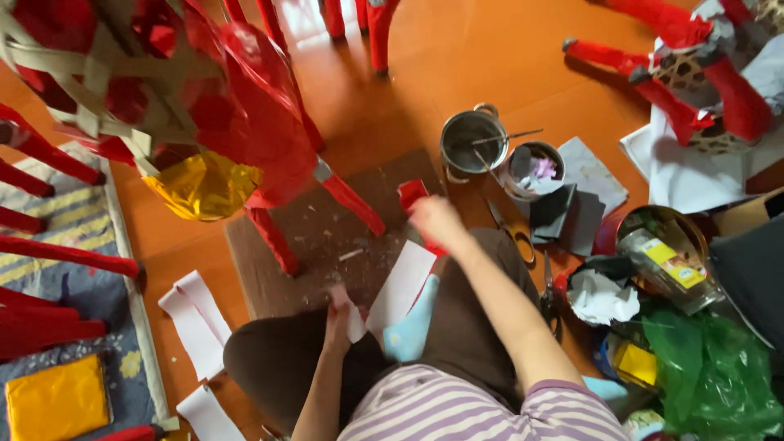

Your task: Applying paper strips to a red paper mache animal structure

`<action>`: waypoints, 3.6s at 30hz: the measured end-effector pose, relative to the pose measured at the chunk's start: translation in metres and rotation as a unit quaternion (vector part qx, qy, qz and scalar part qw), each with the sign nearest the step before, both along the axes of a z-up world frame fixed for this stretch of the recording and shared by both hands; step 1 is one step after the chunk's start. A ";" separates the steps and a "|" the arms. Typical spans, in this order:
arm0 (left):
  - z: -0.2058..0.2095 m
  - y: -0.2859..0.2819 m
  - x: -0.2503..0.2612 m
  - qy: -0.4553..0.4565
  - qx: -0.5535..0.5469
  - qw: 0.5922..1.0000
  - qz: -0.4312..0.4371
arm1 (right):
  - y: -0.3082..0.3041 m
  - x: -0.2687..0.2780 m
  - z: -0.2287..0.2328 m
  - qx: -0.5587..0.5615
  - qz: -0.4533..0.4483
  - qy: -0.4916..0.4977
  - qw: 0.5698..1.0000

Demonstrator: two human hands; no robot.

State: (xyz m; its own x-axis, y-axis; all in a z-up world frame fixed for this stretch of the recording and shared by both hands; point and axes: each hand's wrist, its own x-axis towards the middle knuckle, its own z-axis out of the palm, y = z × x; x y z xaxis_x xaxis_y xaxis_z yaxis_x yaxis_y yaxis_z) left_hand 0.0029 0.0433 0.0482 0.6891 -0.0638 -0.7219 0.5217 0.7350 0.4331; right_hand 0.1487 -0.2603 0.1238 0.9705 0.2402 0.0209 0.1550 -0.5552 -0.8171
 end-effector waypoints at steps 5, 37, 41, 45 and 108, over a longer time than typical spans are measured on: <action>-0.018 0.005 -0.002 -0.074 0.192 0.974 -0.090 | -0.139 0.072 -0.050 -0.457 -0.325 -0.025 0.827; -0.074 0.009 0.023 -0.116 0.270 0.956 0.010 | -0.067 -0.031 -0.051 0.301 -0.408 0.179 0.843; -0.096 0.010 0.030 -0.036 0.296 0.954 -0.028 | -0.007 -0.099 0.021 0.410 -0.282 0.205 0.843; -0.114 0.008 0.027 -0.018 0.293 0.956 -0.001 | 0.031 -0.137 0.033 0.371 -0.230 0.280 0.855; 0.055 0.014 0.001 -0.176 -0.240 0.955 -0.006 | -0.028 -0.008 0.063 -0.258 -0.043 -0.296 0.919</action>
State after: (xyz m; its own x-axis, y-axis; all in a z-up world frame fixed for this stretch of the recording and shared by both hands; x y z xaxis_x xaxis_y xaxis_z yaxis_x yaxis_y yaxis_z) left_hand 0.0043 0.0574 0.1029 0.8808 -0.3382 -0.3313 0.4153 0.8880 0.1976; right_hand 0.1409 -0.2878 0.1868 0.8419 0.2887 0.4559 0.4242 -0.8762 -0.2286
